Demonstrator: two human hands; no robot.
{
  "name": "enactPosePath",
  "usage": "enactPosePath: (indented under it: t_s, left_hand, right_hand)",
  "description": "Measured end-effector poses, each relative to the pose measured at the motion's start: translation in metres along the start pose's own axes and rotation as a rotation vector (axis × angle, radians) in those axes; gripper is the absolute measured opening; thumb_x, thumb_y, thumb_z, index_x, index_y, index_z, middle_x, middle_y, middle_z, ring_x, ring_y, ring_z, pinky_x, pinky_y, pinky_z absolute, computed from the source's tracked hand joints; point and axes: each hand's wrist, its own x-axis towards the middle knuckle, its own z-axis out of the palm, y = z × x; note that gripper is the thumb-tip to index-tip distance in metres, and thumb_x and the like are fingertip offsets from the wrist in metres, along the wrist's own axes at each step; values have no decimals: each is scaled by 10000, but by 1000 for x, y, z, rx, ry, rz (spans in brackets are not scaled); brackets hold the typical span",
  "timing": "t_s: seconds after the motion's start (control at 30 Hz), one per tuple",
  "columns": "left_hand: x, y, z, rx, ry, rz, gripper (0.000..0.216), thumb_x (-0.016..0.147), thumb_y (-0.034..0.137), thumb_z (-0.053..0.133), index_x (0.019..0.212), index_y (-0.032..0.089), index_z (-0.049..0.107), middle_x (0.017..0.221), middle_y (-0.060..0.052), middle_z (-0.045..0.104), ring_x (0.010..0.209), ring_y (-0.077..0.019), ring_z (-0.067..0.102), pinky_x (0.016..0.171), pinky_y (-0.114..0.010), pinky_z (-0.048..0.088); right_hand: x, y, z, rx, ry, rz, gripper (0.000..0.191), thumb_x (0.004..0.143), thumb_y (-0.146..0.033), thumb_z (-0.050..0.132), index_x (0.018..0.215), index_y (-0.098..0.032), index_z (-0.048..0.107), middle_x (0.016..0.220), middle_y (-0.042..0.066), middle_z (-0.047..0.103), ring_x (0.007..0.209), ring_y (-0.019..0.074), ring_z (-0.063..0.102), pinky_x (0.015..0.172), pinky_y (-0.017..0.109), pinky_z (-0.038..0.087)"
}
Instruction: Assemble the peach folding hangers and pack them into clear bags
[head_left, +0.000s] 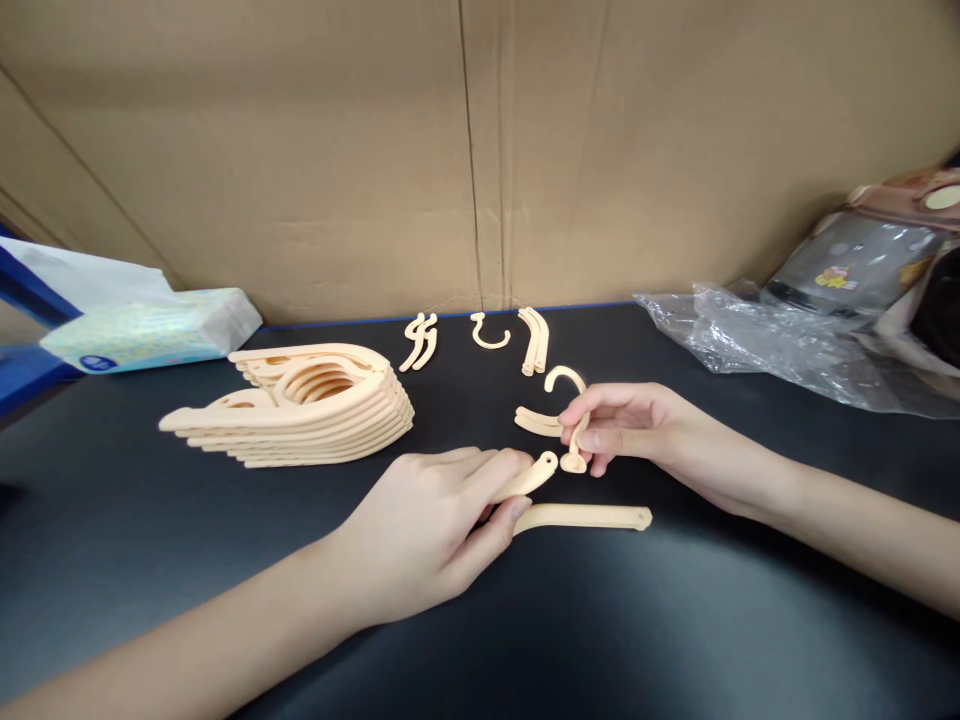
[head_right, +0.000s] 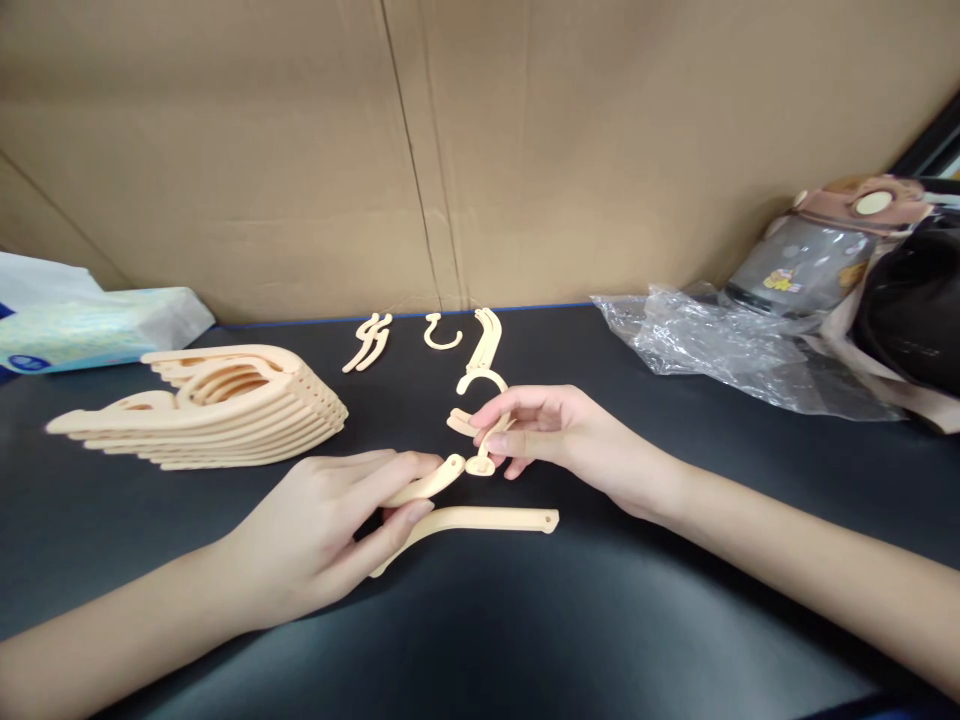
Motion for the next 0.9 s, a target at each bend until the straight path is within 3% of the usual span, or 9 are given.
enactPosePath:
  t_s: [0.3,0.53,0.77,0.9]
  left_hand:
    - [0,0,0,27,9,24,132,989,210,377,1064,184,483,777,21,570,618,-128,514,548,-239,355]
    - [-1,-2,0,61,27,36,129,1010,243,377,1033,185,490,751,22,560,620,-126,536,541,-230,366]
    - [3,0,0,159,33,126,231,1031,253,310,1150,174,492,754,5,597,640,-140,573,543,-238,391]
    - [2,-1,1,140,42,74,201,1022,255,335,1107,175,500,771,0,606,645,-140,578,554,-240,404]
  right_hand:
    - [0,1,-1,43,-10,18,90,811,-284,728,856,-210,704,786,-32,705,749,72,644,704,190,520]
    - [-1,0,-2,59,3,74,155,793,-303,746,914,-221,695,795,-29,710,778,81,665,722,191,537]
    - [0,0,-2,68,15,113,190,770,-330,757,883,-189,694,783,-10,693,758,108,666,734,241,559]
    - [-1,-1,-1,91,-9,91,155,781,-308,751,873,-193,701,806,-9,698,779,105,659,780,249,554]
